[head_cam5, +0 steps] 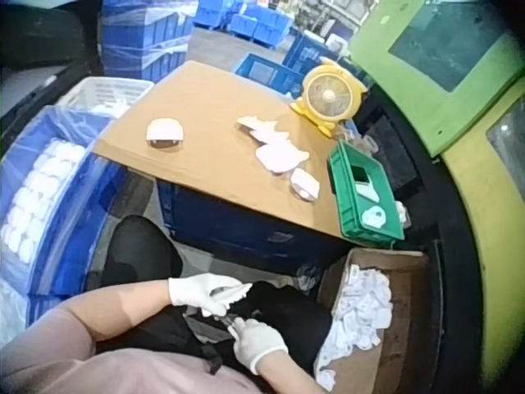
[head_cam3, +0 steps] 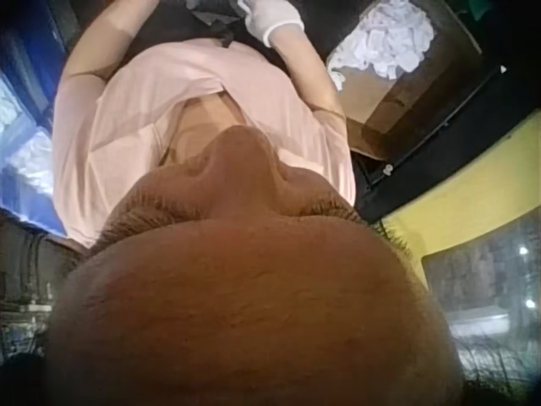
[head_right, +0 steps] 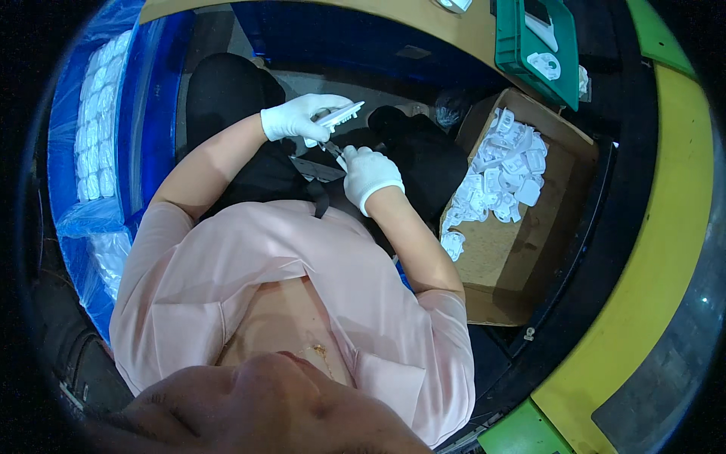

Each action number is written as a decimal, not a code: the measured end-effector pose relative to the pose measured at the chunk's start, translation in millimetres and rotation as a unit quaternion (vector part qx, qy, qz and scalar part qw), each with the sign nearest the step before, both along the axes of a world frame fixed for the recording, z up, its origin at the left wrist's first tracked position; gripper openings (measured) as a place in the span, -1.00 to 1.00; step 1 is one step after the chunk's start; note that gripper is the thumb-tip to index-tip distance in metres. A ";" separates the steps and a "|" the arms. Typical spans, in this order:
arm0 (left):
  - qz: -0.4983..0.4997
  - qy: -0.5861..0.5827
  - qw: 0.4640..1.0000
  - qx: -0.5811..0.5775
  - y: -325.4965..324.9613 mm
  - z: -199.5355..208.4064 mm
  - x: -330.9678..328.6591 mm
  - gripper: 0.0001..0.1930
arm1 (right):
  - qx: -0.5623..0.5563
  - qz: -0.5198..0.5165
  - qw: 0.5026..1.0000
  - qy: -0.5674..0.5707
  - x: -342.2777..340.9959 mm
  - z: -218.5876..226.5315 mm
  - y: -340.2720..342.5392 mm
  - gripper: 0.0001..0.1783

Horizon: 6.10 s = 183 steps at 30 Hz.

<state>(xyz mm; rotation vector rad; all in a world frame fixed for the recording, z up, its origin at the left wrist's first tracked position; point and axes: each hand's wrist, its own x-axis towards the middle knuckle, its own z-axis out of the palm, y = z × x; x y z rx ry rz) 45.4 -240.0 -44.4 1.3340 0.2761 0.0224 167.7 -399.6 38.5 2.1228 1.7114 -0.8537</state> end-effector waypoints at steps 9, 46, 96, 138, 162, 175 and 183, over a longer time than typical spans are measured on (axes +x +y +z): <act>-0.005 0.031 0.997 -0.070 -1.1 2.5 0.9 -0.28 | 0.029 0.015 0.999 0.015 12.8 -22.4 -2.6 -0.78; -0.248 0.152 0.829 0.477 29.4 -32.9 -3.4 -0.39 | 0.110 -0.588 0.797 -0.081 280.2 -126.7 -137.3 -0.56; -0.023 -0.103 0.927 -0.361 3.3 -8.7 5.9 -0.03 | 0.221 -0.127 0.954 0.157 -0.7 12.7 -27.1 -0.38; -0.032 -0.117 0.887 -0.445 8.8 -13.6 15.7 0.04 | 0.218 -0.123 0.946 0.206 -3.7 0.7 -28.5 -0.44; -0.051 -0.039 0.975 -0.215 8.7 2.8 10.5 -0.02 | 0.138 -0.113 0.966 0.186 -7.2 -7.9 -16.5 -0.45; -0.040 -0.090 0.988 -0.122 2.2 -0.4 10.2 -0.14 | 0.050 -0.089 0.981 0.163 -12.5 -5.5 -3.8 -0.64; -0.062 -0.098 0.981 -0.153 -2.6 -4.8 11.3 -0.20 | -0.007 -0.073 0.989 0.131 -9.8 -12.4 -1.0 -0.62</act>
